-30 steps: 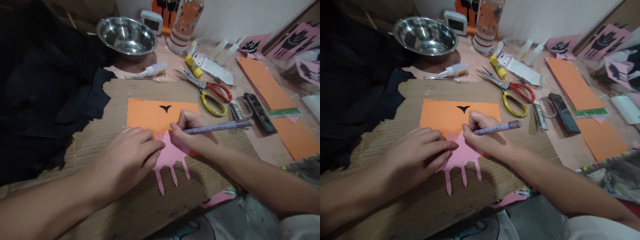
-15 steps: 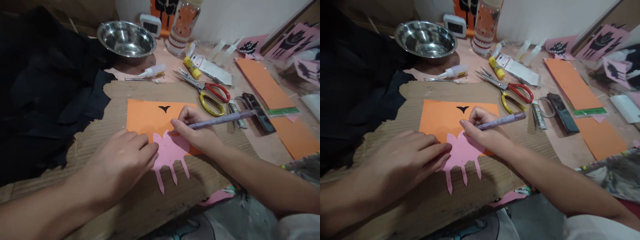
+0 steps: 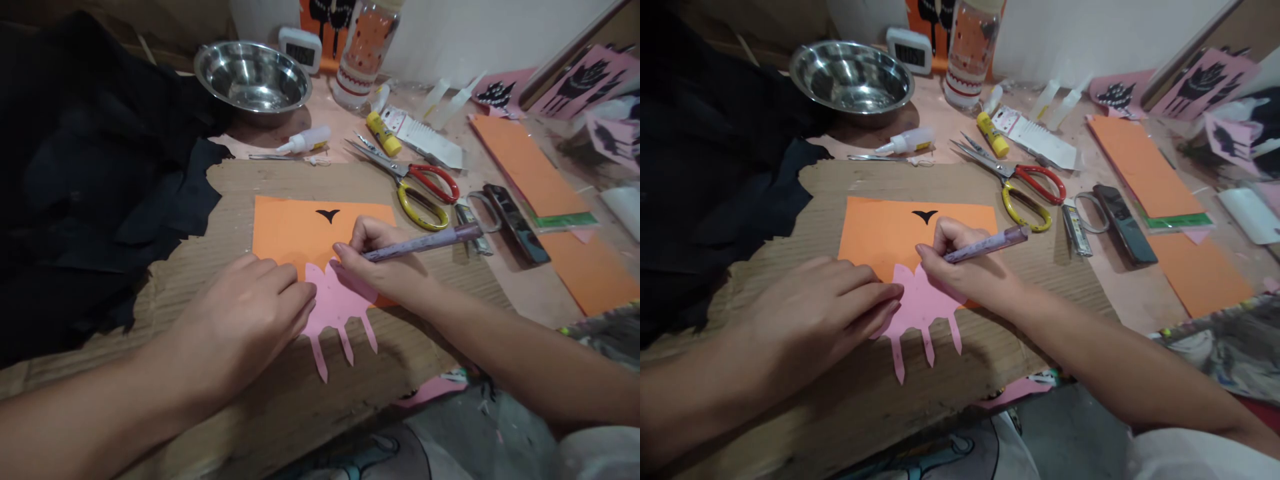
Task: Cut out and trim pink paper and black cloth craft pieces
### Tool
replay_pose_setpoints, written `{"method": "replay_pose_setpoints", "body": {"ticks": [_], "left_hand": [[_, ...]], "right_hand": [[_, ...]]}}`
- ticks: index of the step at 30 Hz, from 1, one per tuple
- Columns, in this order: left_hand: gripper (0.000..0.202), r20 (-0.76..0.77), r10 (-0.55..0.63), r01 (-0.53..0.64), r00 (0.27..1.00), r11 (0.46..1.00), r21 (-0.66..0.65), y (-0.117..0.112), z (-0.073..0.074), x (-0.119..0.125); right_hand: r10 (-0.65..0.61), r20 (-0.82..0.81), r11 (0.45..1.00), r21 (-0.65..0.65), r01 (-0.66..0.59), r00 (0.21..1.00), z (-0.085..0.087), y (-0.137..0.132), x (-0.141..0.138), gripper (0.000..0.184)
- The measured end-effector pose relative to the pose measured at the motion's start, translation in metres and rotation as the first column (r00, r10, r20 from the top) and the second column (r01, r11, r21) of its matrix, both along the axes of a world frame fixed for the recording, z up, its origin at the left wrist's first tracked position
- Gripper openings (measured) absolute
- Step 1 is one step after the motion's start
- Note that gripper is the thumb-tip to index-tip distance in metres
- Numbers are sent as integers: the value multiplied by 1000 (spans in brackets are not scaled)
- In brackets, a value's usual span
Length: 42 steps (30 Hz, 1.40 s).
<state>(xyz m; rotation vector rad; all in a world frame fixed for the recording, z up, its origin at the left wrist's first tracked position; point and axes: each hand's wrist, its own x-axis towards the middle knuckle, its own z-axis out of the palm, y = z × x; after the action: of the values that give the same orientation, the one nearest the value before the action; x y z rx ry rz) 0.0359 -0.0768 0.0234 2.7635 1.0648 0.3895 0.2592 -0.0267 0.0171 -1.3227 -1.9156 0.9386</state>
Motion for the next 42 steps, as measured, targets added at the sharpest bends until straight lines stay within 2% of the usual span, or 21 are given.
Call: {"method": "replay_pose_setpoints", "body": {"ticks": [22,28,30,34,38,42], "left_hand": [[25,7,-16,16,1000,1000,-23,0,-2,-1],[22,-35,-14,14,999,1000,-7,-2,-2,-3],[19,-41,-17,17,999,1000,-4,-2,-3,-3],[14,-63,-17,16,998,1000,-10,-2,-3,-3],[18,-129,-15,19,992,1000,23,-5,3,-2],[23,-163,-23,38,986,995,91,-8,9,0]], "right_hand": [[-25,34,1000,9,25,999,0,0,-3,32],[-26,-170,997,-79,12,985,8,-3,-2,26],[4,-194,994,-106,-25,981,13,-8,-4,21],[61,-157,982,-168,-87,986,15,-17,-11,19],[37,-68,993,-106,-44,997,9,-17,-15,29],[43,5,997,-65,-43,999,9,-16,-17,29]]}}
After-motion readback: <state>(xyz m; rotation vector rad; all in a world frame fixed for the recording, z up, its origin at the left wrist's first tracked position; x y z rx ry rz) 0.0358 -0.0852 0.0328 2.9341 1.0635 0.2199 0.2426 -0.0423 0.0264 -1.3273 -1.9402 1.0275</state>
